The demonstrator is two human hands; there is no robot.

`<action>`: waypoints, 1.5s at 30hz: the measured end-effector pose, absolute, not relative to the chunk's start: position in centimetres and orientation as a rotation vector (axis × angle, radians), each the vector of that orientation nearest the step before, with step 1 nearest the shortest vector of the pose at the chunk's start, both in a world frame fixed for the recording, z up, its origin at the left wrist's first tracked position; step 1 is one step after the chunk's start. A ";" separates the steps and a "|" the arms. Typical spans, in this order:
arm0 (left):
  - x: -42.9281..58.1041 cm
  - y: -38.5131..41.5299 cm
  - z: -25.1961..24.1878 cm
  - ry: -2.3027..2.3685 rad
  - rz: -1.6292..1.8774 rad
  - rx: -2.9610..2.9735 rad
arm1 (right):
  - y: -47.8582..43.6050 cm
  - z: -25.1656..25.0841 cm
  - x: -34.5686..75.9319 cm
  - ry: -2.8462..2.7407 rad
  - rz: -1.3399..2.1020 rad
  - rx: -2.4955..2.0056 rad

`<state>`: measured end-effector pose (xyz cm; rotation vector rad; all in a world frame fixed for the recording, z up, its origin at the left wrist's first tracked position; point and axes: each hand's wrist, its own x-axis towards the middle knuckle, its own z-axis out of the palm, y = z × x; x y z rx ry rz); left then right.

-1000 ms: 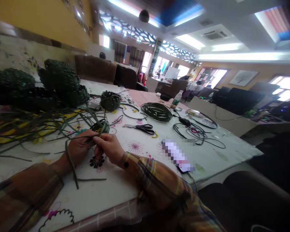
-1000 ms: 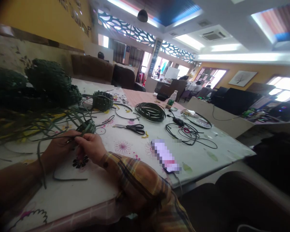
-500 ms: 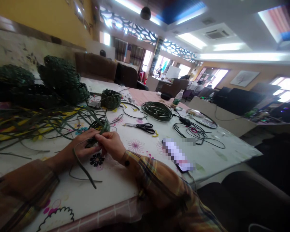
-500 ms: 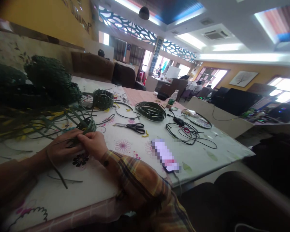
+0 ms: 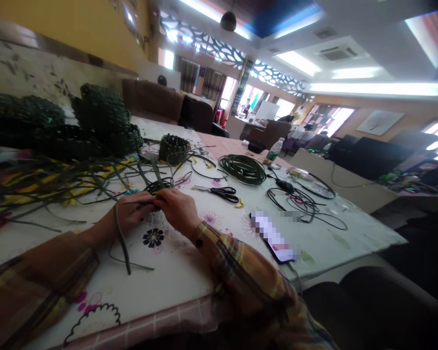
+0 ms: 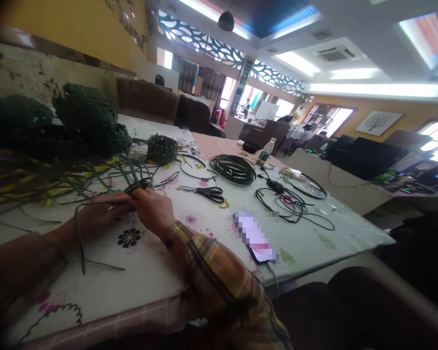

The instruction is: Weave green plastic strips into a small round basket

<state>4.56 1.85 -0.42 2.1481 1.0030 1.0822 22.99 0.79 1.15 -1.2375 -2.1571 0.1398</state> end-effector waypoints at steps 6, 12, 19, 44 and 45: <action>4.7 1.6 0.0 1.021 1.042 1.728 | 1.8 1.3 23.5 -2.254 0.128 -1.199; 4.3 1.7 0.5 1.072 1.085 1.729 | 1.7 1.3 23.6 -2.076 0.281 -1.137; 4.4 1.3 1.0 1.051 1.082 1.715 | 1.6 1.2 23.6 -1.869 0.368 -1.166; 4.9 1.2 1.6 1.013 1.216 1.713 | 2.0 0.2 23.2 -1.787 0.452 -1.211; 4.7 1.2 1.6 1.064 1.195 1.767 | 2.0 0.2 23.3 -1.870 0.420 -1.165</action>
